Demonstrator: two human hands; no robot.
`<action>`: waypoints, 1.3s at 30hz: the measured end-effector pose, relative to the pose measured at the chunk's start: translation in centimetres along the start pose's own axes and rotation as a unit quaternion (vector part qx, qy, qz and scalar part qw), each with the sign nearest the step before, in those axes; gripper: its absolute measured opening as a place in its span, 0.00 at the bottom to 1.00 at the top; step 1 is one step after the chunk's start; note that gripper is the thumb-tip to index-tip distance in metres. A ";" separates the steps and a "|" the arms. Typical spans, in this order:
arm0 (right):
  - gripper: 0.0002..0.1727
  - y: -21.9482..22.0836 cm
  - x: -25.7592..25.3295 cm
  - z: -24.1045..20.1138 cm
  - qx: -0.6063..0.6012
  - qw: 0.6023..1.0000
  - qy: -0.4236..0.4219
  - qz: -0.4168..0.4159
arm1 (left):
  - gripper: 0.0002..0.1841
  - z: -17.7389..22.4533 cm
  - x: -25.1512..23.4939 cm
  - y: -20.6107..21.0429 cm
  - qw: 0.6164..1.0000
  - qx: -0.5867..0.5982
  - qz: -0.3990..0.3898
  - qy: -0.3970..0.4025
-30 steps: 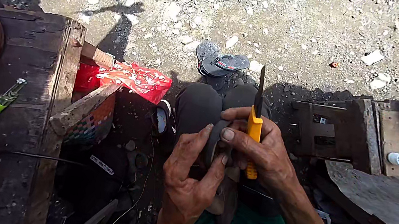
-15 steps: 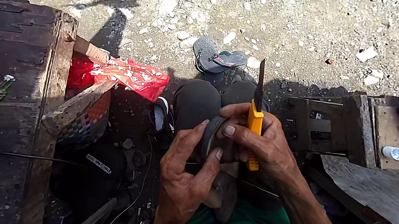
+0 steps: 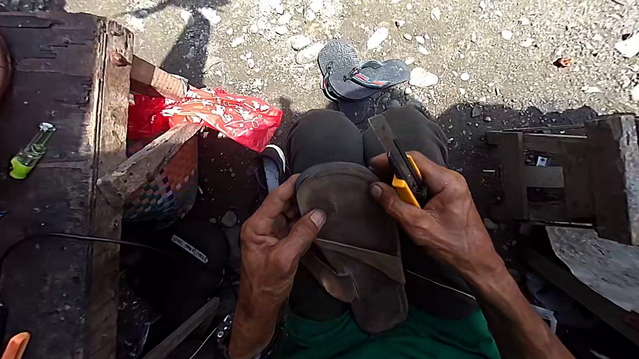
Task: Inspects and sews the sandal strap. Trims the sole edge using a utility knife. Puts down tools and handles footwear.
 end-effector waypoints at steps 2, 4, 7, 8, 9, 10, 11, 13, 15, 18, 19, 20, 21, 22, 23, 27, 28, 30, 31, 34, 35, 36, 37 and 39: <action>0.11 0.1 0.0 0.2 0.010 1.000 0.003 -0.011 | 0.24 0.0 0.1 0.2 1.000 -0.015 -0.007 0.000; 0.10 0.1 -0.2 0.3 0.001 1.000 0.012 -0.014 | 0.28 0.2 0.1 0.6 0.999 -0.048 -0.020 0.006; 0.09 0.0 -0.3 0.4 -0.030 0.999 0.029 -0.020 | 0.31 0.5 0.1 1.3 0.997 -0.077 -0.021 0.005; 0.09 0.0 -0.4 0.4 -0.036 0.999 0.030 -0.021 | 0.30 0.5 0.1 1.4 0.997 -0.073 -0.017 0.005; 0.09 0.0 -0.4 0.5 -0.040 0.998 0.031 -0.023 | 0.30 0.4 0.0 1.4 0.998 -0.066 -0.013 0.005; 0.09 0.0 -0.4 0.5 -0.042 0.998 0.032 -0.024 | 0.29 0.3 0.0 1.4 0.998 -0.057 -0.006 0.005; 0.09 0.0 -0.3 0.6 -0.041 0.998 0.033 -0.024 | 0.29 0.2 0.1 1.4 0.999 -0.052 -0.002 0.005; 0.09 0.0 -0.4 0.7 -0.041 0.998 0.032 -0.021 | 0.28 0.1 0.0 1.6 0.999 -0.050 0.008 0.010; 0.08 0.0 -0.5 0.6 -0.058 0.998 0.033 -0.021 | 0.28 0.2 0.0 1.7 0.999 -0.047 0.009 0.011; 0.09 -0.1 -0.5 0.5 -0.085 0.995 0.044 -0.029 | 0.29 0.2 0.1 1.6 0.999 -0.041 0.000 0.013; 0.09 -0.1 -0.5 0.5 -0.092 0.994 0.045 -0.032 | 0.30 0.2 0.2 1.5 0.999 -0.041 -0.004 0.013; 0.10 -0.2 -0.5 0.5 -0.098 0.994 0.046 -0.034 | 0.30 0.2 0.2 1.5 0.999 -0.043 -0.007 0.013; 0.09 -0.2 -0.4 0.5 -0.102 0.993 0.047 -0.035 | 0.30 0.3 0.2 1.4 0.999 -0.044 -0.009 0.012; 0.09 -0.3 -0.3 0.5 -0.103 0.993 0.047 -0.034 | 0.30 0.3 0.3 1.4 0.999 -0.045 -0.011 0.013; 0.09 -0.3 -0.3 0.5 -0.101 0.993 0.048 -0.034 | 0.30 0.4 0.3 1.3 0.999 -0.044 -0.012 0.015; 0.09 -0.5 -0.1 0.7 -0.095 0.994 0.048 -0.027 | 0.26 1.0 0.0 0.9 0.999 -0.028 -0.004 0.024; 0.09 -0.6 -0.1 0.7 -0.094 0.994 0.050 -0.025 | 0.24 1.0 0.0 0.8 1.000 -0.025 0.010 0.014; 0.10 -0.6 -0.1 0.8 -0.091 0.994 0.052 -0.025 | 0.22 0.9 0.0 0.7 0.999 -0.033 0.041 -0.007; 0.10 -0.7 -0.1 0.7 -0.089 0.994 0.050 -0.026 | 0.21 0.9 -0.2 0.6 0.998 -0.040 0.056 -0.009; 0.10 -0.7 -0.1 0.7 -0.090 0.994 0.048 -0.026 | 0.15 1.2 -0.5 0.9 0.998 -0.036 0.060 0.006; 0.10 -0.7 -0.1 0.7 -0.092 0.994 0.048 -0.026 | 0.14 1.2 -0.6 1.0 0.998 -0.026 0.052 0.005; 0.10 -0.8 -0.1 0.7 -0.093 0.994 0.049 -0.025 | 0.14 1.3 -0.6 1.2 0.999 -0.014 0.046 0.001; 0.10 -0.8 -0.1 0.8 -0.095 0.994 0.049 -0.025 | 0.13 1.3 -0.6 1.3 0.999 -0.002 0.043 0.000; 0.10 -0.8 -0.2 0.8 -0.097 0.994 0.049 -0.026 | 0.12 1.4 -0.6 1.5 0.999 0.002 0.048 0.016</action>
Point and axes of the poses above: each hand's wrist, its own x-axis away from the middle knuckle, its own y-axis out of the palm, z = x × y, the point moved 5 cm from there along -x, towards the middle knuckle, and after that the axes turned 7 degrees about z, right-handed, at the moved point
